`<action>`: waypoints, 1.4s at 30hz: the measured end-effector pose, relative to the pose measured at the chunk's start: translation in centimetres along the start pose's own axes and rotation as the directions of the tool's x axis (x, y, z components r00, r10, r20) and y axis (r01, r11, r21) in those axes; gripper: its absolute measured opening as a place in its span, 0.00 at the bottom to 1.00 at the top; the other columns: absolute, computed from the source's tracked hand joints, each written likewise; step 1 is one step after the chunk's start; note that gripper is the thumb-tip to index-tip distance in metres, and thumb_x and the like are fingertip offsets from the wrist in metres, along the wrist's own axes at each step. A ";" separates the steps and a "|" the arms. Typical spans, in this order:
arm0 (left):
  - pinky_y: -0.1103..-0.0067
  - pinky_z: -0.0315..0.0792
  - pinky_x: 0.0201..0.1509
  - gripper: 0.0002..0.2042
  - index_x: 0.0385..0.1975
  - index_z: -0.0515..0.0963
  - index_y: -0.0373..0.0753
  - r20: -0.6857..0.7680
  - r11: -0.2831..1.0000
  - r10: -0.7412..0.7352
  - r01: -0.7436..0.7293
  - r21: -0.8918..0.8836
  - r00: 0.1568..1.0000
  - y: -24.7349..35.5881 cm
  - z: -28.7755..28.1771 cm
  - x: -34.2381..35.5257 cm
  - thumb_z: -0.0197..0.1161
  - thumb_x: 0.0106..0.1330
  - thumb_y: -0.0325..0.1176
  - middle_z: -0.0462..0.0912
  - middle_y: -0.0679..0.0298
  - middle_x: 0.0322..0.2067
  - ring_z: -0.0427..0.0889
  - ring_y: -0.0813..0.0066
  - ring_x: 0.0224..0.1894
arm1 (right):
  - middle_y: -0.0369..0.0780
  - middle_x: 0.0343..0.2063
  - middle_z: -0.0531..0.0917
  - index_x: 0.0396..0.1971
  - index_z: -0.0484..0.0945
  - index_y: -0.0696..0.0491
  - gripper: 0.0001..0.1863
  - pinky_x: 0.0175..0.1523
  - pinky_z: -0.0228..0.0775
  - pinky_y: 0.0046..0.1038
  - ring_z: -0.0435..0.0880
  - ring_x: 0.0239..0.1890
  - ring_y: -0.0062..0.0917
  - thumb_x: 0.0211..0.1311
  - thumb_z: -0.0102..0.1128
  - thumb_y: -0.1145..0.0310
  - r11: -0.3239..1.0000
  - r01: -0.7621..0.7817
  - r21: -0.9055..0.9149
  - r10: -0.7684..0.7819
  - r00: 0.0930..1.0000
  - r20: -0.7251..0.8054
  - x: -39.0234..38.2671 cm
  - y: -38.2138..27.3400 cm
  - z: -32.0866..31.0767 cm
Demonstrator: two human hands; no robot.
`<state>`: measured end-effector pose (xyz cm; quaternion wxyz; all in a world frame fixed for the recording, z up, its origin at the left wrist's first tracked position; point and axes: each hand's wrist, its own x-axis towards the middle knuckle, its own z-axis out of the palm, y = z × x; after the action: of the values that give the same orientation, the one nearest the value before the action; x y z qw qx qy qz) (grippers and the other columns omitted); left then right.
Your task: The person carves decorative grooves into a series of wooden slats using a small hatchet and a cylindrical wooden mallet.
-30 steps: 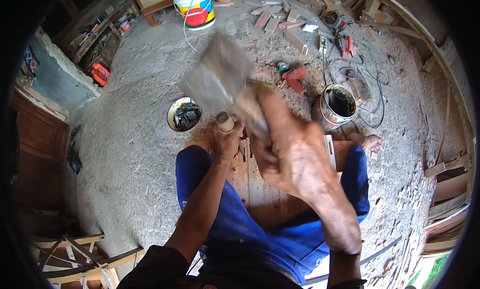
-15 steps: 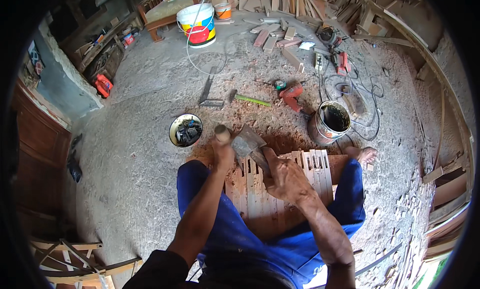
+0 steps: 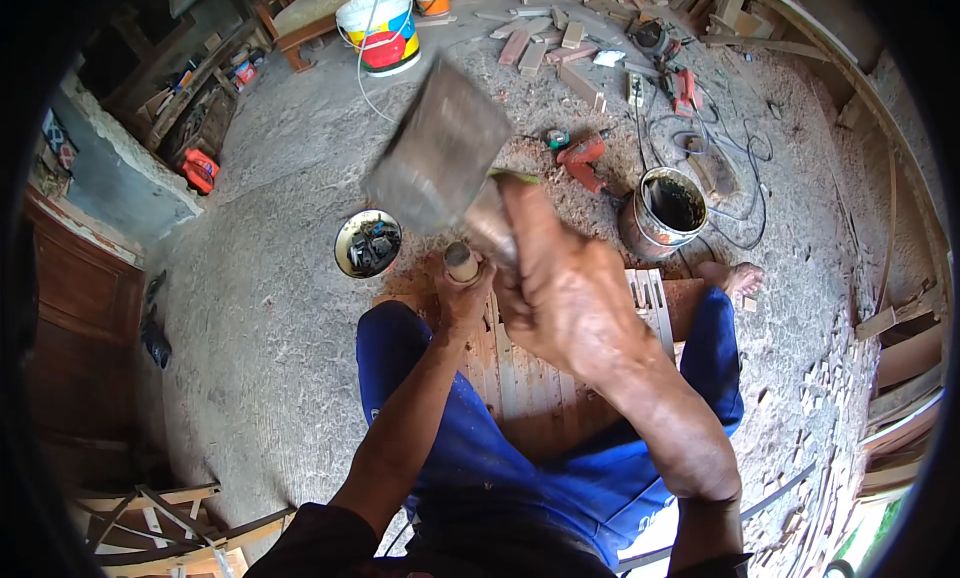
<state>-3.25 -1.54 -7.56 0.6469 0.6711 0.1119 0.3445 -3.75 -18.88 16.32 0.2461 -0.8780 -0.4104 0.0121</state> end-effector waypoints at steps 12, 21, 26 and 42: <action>0.83 0.72 0.19 0.10 0.27 0.75 0.40 -0.179 0.980 0.192 -0.198 -0.016 0.965 7.9 -3.1 5.1 0.72 0.61 0.27 0.80 0.68 0.20 0.77 0.82 0.17 | 0.61 0.34 0.84 0.66 0.61 0.57 0.34 0.45 0.77 0.54 0.84 0.39 0.57 0.59 0.59 0.69 0.896 -0.393 0.205 0.383 0.919 0.091 -7.7 7.9 10.5; 0.53 0.76 0.46 0.21 0.53 0.65 0.38 0.096 0.351 -0.320 0.024 0.936 0.943 4.6 -18.3 4.1 0.62 0.63 0.35 0.84 0.44 0.37 0.83 0.39 0.43 | 0.55 0.40 0.83 0.70 0.61 0.46 0.33 0.41 0.77 0.53 0.84 0.37 0.55 0.68 0.57 0.52 0.897 -0.398 -0.191 0.424 0.898 0.117 -13.8 14.2 19.3; 0.53 0.74 0.50 0.17 0.49 0.65 0.37 -0.023 0.188 -0.635 0.184 0.965 0.772 -5.3 -27.9 -6.7 0.59 0.62 0.32 0.83 0.43 0.40 0.83 0.41 0.47 | 0.55 0.39 0.84 0.65 0.65 0.45 0.30 0.41 0.75 0.54 0.84 0.38 0.56 0.68 0.58 0.50 0.868 -0.438 -0.235 0.474 0.872 0.124 -14.4 13.5 19.5; 0.61 0.72 0.60 0.33 0.67 0.64 0.39 0.169 0.481 -0.463 0.086 0.872 0.870 -9.4 -27.8 -23.5 0.64 0.62 0.42 0.74 0.46 0.60 0.76 0.47 0.60 | 0.53 0.46 0.83 0.72 0.59 0.41 0.35 0.46 0.77 0.52 0.86 0.39 0.52 0.70 0.48 0.42 0.845 -0.486 -0.223 0.532 0.808 0.252 -13.8 13.8 19.3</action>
<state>-34.64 7.72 -25.95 0.2969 0.9233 0.2435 -0.0022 -7.37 -28.23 -9.26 0.1019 -0.9589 -0.1921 0.1824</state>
